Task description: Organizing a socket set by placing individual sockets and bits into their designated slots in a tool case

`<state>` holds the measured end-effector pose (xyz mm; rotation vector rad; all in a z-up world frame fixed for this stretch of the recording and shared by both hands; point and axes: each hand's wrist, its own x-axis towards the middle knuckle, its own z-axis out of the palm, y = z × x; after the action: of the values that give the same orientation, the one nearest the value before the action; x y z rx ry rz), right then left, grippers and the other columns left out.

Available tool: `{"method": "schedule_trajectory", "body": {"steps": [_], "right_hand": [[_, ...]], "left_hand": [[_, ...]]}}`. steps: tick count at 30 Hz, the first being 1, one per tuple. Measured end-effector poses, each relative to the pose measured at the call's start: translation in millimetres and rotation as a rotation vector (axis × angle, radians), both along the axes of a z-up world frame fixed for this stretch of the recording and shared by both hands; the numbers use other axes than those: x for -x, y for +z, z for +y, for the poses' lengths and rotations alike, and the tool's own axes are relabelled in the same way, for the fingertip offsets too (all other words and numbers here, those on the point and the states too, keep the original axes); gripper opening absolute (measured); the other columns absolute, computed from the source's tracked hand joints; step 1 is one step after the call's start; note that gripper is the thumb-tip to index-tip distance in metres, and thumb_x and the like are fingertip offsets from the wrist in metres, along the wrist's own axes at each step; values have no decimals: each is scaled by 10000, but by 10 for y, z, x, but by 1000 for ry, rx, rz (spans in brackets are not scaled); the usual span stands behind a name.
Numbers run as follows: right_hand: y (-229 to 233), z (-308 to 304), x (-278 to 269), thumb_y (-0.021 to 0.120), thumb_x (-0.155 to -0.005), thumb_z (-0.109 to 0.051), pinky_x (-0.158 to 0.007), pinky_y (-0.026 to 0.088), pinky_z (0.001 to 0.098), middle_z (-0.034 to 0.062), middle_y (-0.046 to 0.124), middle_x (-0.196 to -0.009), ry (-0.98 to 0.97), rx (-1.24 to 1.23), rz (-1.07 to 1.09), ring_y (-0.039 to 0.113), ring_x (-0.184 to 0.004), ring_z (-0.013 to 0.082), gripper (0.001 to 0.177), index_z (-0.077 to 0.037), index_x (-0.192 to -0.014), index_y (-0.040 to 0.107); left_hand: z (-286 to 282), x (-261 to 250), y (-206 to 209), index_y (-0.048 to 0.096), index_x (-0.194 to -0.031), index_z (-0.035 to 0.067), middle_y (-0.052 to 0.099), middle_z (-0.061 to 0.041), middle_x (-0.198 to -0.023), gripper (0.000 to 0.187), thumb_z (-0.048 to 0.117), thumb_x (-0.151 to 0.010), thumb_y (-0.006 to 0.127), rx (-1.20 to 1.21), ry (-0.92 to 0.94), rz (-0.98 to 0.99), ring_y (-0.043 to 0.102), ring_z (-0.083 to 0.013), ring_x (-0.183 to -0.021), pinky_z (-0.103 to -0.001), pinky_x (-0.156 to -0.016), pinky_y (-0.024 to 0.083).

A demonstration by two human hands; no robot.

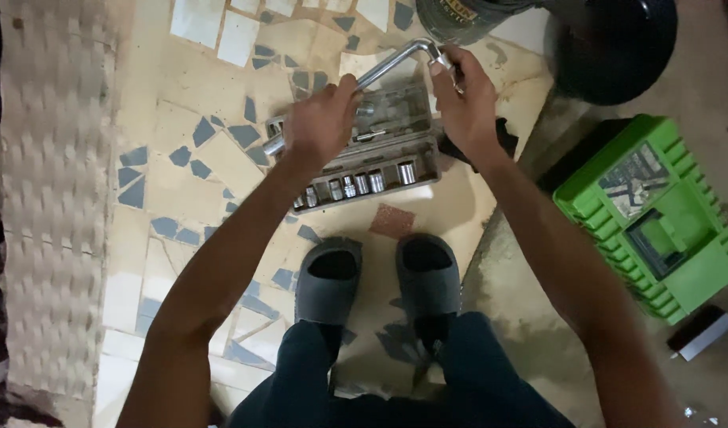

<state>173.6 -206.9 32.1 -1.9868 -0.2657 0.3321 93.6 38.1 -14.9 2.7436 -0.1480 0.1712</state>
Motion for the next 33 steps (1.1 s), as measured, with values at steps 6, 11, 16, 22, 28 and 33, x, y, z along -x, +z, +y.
{"method": "schedule_trajectory", "body": {"steps": [6,11,16,22,28,33], "right_hand": [[107,-139,133,524,-1090,-317,-501,436,284,14,728,-901,-136,79,45,525,-606,72,241,-123,-1226,567],[242,-386,136,436,-1197,-363,-609,424,385,61,600,-853,219,15,-89,494,-679,150,442,-144,-1579,472],[550,-196,72,471,-1162,-307,-439,319,268,61,518,-725,178,-133,199,373,-512,110,245,-102,-1168,604],[390,-142,-39,516,-1161,-350,-457,346,282,51,497,-664,162,-233,128,387,-496,110,330,-82,-973,554],[216,-123,84,642,-1076,-295,-351,223,248,44,482,-681,-54,-312,412,315,-461,95,253,-145,-904,533],[178,-437,178,624,-1126,-266,-371,244,283,72,459,-690,-4,-426,423,268,-400,150,266,-121,-913,558]], "left_hand": [[-197,80,105,523,-1093,171,618,-22,-761,216,226,-939,664,-261,-27,-115,600,-344,-454,-481,-300,438],[-314,184,312,644,-1093,169,687,38,-734,108,149,-996,687,-135,-137,-187,570,-137,-500,-350,-245,386],[-323,332,370,497,-1256,129,670,-37,-741,251,287,-1075,568,-98,-139,47,559,-225,-448,-422,-307,412],[-309,344,469,570,-1251,114,626,-16,-693,273,317,-1087,649,-183,-104,-178,508,-186,-439,-404,-313,390],[-234,325,416,567,-1293,183,722,-96,-871,320,441,-1106,536,-45,-100,77,628,-335,-647,-499,-470,446],[173,495,441,620,-1068,100,654,-115,-780,396,473,-1135,505,161,-185,432,633,-296,-656,-466,-570,479]]}}
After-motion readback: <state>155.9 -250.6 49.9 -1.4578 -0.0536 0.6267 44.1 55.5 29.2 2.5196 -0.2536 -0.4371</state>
